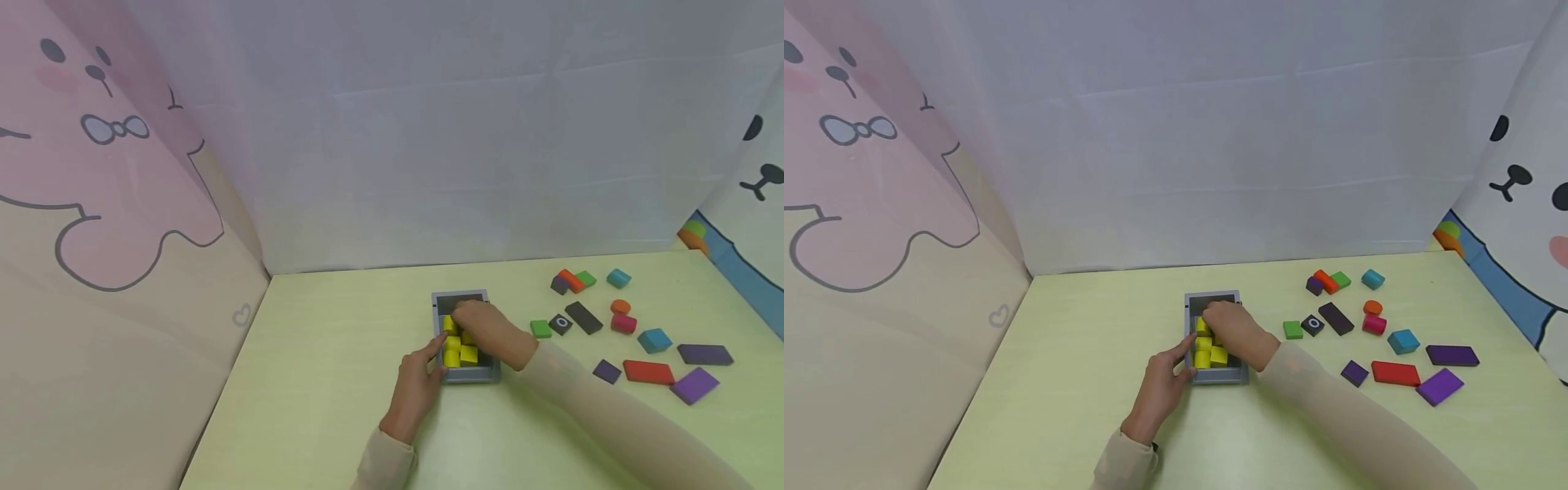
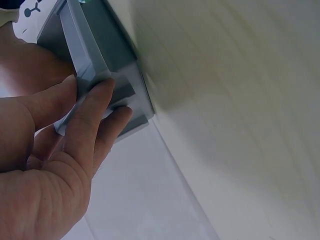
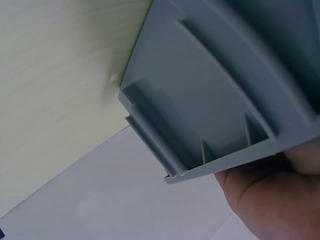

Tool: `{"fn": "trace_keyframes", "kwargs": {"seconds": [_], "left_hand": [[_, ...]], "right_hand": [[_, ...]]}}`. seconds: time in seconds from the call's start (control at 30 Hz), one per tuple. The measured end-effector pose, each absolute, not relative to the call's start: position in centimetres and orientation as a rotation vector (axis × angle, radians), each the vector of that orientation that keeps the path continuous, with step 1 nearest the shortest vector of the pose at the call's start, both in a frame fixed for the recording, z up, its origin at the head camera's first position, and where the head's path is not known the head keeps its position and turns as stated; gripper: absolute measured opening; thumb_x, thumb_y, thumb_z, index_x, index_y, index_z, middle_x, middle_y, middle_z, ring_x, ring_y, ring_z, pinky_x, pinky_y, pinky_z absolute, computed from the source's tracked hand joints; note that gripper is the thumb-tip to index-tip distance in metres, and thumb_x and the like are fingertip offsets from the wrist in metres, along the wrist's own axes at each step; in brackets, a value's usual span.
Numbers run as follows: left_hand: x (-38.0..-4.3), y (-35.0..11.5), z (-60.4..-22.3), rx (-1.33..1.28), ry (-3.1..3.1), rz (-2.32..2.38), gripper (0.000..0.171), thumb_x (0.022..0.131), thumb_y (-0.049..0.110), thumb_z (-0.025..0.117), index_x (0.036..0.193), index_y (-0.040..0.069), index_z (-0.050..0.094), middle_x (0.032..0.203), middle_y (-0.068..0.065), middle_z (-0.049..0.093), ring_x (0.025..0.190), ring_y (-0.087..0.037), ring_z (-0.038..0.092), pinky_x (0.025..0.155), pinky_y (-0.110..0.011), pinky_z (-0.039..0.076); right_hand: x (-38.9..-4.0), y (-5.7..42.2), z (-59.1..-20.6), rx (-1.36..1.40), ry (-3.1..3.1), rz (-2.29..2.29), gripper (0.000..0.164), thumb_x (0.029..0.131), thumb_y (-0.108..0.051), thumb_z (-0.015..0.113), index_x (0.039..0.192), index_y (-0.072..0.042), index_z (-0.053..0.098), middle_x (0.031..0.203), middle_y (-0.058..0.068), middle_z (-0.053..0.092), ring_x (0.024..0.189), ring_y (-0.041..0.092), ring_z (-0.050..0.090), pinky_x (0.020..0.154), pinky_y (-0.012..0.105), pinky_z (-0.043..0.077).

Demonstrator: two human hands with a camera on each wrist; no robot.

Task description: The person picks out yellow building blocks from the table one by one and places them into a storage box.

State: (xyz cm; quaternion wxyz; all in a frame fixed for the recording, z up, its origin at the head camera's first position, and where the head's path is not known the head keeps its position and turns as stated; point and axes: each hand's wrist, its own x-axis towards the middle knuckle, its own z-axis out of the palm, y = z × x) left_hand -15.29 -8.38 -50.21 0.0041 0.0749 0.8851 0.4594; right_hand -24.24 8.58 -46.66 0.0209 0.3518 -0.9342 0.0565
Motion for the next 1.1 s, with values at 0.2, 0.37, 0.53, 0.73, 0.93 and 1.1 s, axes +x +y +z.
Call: {"fn": "trace_keyframes", "kwargs": {"seconds": [0.2, 0.37, 0.53, 0.73, 0.93, 1.1], "left_hand": [[-15.24, -8.29, -50.08, 0.217, 2.765, 1.445, 0.059, 0.094, -0.010, 0.072, 0.149, 0.009, 0.062, 0.147, -0.016, 0.062, 0.135, -0.036, 0.061, 0.112, -0.052, 0.050], [-15.31, -8.29, -50.10, 0.207, 2.760, 1.437, 0.060, 0.094, -0.009, 0.072, 0.149, 0.009, 0.061, 0.147, -0.015, 0.062, 0.136, -0.035, 0.060, 0.112, -0.052, 0.050], [-15.39, -8.32, -50.13, 0.204, 2.751, 1.441, 0.061, 0.094, -0.009, 0.072, 0.150, 0.010, 0.061, 0.149, -0.015, 0.060, 0.137, -0.034, 0.059, 0.113, -0.051, 0.049], [-15.31, -8.42, -50.21, 0.238, 2.770, 1.451, 0.060, 0.093, -0.010, 0.072, 0.149, 0.010, 0.062, 0.147, -0.016, 0.061, 0.136, -0.035, 0.061, 0.112, -0.052, 0.050], [-15.28, -8.46, -50.25, 0.239, 2.767, 1.452, 0.061, 0.093, -0.011, 0.072, 0.149, 0.009, 0.061, 0.147, -0.016, 0.061, 0.136, -0.036, 0.060, 0.112, -0.052, 0.050], [-15.34, -8.45, -50.14, 0.232, 2.754, 1.459, 0.061, 0.093, -0.010, 0.072, 0.150, 0.009, 0.060, 0.149, -0.015, 0.060, 0.137, -0.034, 0.059, 0.113, -0.050, 0.049]], "right_hand": [[-24.16, 8.50, -46.66, 1.112, -2.898, 0.177, 0.016, 0.088, 0.007, 0.081, 0.090, -0.004, 0.070, 0.084, 0.005, 0.067, 0.073, 0.016, 0.054, 0.073, 0.030, 0.059], [-24.34, 8.36, -46.98, 1.111, -2.906, 0.151, 0.014, 0.089, 0.006, 0.080, 0.091, -0.004, 0.071, 0.086, 0.007, 0.069, 0.075, 0.018, 0.058, 0.075, 0.032, 0.061], [-24.59, 8.38, -47.22, 1.118, -2.911, 0.143, 0.012, 0.090, 0.005, 0.079, 0.094, -0.002, 0.072, 0.089, 0.008, 0.070, 0.078, 0.019, 0.061, 0.078, 0.033, 0.062], [-24.72, 8.36, -47.35, 1.137, -2.904, 0.139, 0.012, 0.090, 0.005, 0.079, 0.095, -0.003, 0.071, 0.089, 0.008, 0.070, 0.079, 0.019, 0.062, 0.078, 0.033, 0.062], [-24.68, 8.25, -47.16, 1.157, -2.920, 0.101, 0.012, 0.091, 0.004, 0.079, 0.098, -0.002, 0.072, 0.091, 0.010, 0.071, 0.081, 0.021, 0.066, 0.080, 0.033, 0.063], [-24.67, 8.29, -47.07, 1.164, -2.915, 0.101, 0.013, 0.091, 0.005, 0.079, 0.099, -0.002, 0.071, 0.092, 0.010, 0.071, 0.082, 0.021, 0.065, 0.081, 0.033, 0.062]]}}
